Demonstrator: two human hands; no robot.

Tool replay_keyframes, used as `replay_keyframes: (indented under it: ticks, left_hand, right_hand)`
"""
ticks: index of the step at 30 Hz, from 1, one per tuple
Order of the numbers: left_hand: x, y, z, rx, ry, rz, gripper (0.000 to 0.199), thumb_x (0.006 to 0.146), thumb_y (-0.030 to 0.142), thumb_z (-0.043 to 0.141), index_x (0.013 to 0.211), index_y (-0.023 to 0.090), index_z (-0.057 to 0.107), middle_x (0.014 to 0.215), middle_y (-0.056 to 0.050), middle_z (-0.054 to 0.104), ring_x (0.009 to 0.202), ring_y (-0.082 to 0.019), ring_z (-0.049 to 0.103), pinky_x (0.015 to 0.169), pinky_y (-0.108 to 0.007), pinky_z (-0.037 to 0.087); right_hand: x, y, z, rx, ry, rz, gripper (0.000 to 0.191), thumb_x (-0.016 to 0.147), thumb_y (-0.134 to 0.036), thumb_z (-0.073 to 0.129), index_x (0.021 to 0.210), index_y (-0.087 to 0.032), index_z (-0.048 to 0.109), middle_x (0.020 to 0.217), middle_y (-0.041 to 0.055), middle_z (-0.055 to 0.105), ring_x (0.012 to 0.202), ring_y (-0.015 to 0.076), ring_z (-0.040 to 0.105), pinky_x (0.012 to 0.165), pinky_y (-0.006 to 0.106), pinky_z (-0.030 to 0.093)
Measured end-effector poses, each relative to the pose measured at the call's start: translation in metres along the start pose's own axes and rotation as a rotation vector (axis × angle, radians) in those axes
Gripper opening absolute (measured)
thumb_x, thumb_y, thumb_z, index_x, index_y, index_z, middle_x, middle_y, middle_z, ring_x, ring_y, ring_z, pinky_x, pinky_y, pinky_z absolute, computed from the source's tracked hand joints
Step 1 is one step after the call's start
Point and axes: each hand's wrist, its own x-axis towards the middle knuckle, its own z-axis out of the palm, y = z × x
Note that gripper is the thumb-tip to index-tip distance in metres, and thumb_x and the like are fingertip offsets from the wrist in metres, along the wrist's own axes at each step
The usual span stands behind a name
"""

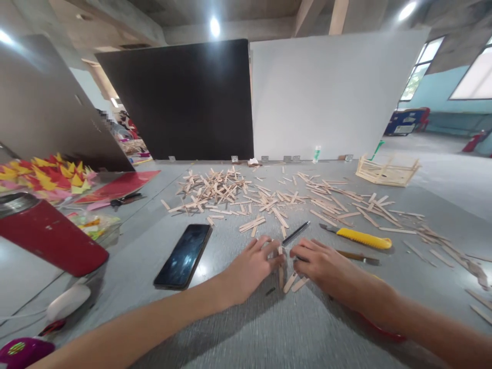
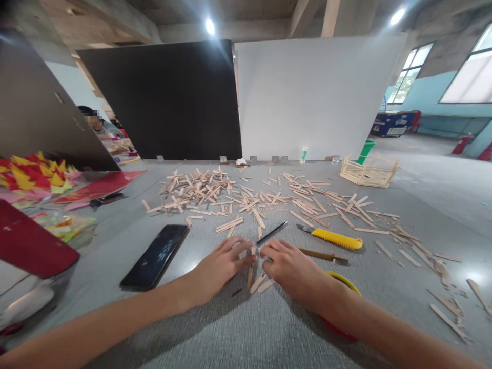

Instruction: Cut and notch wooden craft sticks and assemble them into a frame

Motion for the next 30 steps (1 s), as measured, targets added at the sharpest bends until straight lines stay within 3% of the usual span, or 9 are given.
replay_keyframes:
  ticks: [3, 6, 10, 15, 21, 25, 30]
  left_hand:
    - [0.0, 0.003, -0.006, -0.003, -0.039, -0.009, 0.039, 0.084, 0.001, 0.062, 0.12, 0.013, 0.063, 0.147, -0.018, 0.051, 0.14, -0.037, 0.041, 0.115, -0.051, 0.032]
    - [0.0, 0.004, -0.011, -0.059, -0.045, -0.069, 0.023, 0.086, 0.003, 0.06, 0.105, 0.016, 0.063, 0.13, -0.015, 0.062, 0.13, -0.033, 0.051, 0.11, -0.046, 0.036]
    - [-0.001, 0.003, -0.017, -0.201, 0.004, -0.219, 0.014, 0.096, 0.009, 0.047, 0.093, 0.018, 0.057, 0.099, -0.01, 0.067, 0.098, -0.025, 0.062, 0.087, -0.037, 0.047]
    - [-0.002, 0.011, -0.039, -0.476, 0.05, -0.343, 0.015, 0.104, 0.02, 0.041, 0.091, 0.021, 0.05, 0.081, -0.002, 0.067, 0.069, -0.016, 0.059, 0.062, -0.027, 0.042]
    - [-0.006, 0.032, -0.068, -0.72, 0.043, -0.371, 0.015, 0.106, 0.026, 0.041, 0.094, 0.022, 0.048, 0.083, -0.001, 0.069, 0.071, -0.014, 0.06, 0.062, -0.025, 0.045]
    - [-0.009, 0.039, -0.072, -0.807, 0.079, -0.374, 0.016, 0.106, 0.027, 0.045, 0.093, 0.021, 0.049, 0.083, 0.0, 0.067, 0.074, -0.015, 0.059, 0.067, -0.028, 0.043]
    - [-0.01, 0.042, -0.072, -0.797, 0.086, -0.395, 0.017, 0.107, 0.029, 0.046, 0.092, 0.022, 0.051, 0.084, 0.001, 0.067, 0.073, -0.015, 0.057, 0.067, -0.029, 0.042]
  right_hand:
    - [-0.003, 0.0, -0.002, 0.07, 0.023, 0.006, 0.029, 0.085, 0.012, 0.055, 0.083, -0.013, 0.069, 0.102, 0.0121, 0.069, 0.101, 0.0308, 0.063, 0.096, 0.053, 0.05]
    - [-0.003, 0.004, -0.002, 0.218, 0.06, 0.049, 0.026, 0.089, 0.007, 0.055, 0.084, -0.017, 0.064, 0.101, 0.007, 0.068, 0.099, 0.0254, 0.061, 0.095, 0.046, 0.05]
    - [-0.001, 0.005, -0.006, 0.48, 0.153, 0.24, 0.015, 0.1, -0.014, 0.053, 0.087, -0.02, 0.057, 0.083, 0.0011, 0.066, 0.077, 0.017, 0.061, 0.074, 0.032, 0.051]
    - [0.0, -0.005, -0.02, 0.799, 0.199, 0.426, 0.019, 0.106, -0.032, 0.043, 0.092, -0.02, 0.05, 0.074, -0.0012, 0.062, 0.051, 0.0097, 0.053, 0.045, 0.022, 0.039]
    - [-0.004, -0.018, -0.036, 1.035, 0.334, 0.498, 0.028, 0.103, -0.046, 0.054, 0.095, -0.019, 0.057, 0.078, -0.0005, 0.062, 0.053, 0.0078, 0.047, 0.048, 0.022, 0.035]
    - [-0.007, -0.022, -0.036, 1.029, 0.429, 0.508, 0.028, 0.102, -0.048, 0.059, 0.097, -0.02, 0.059, 0.077, -0.0007, 0.063, 0.052, 0.0076, 0.047, 0.045, 0.022, 0.033]
    - [-0.012, -0.025, -0.035, 1.101, 0.452, 0.519, 0.03, 0.101, -0.051, 0.06, 0.1, -0.021, 0.061, 0.075, -0.0027, 0.06, 0.052, 0.0075, 0.047, 0.047, 0.021, 0.036]
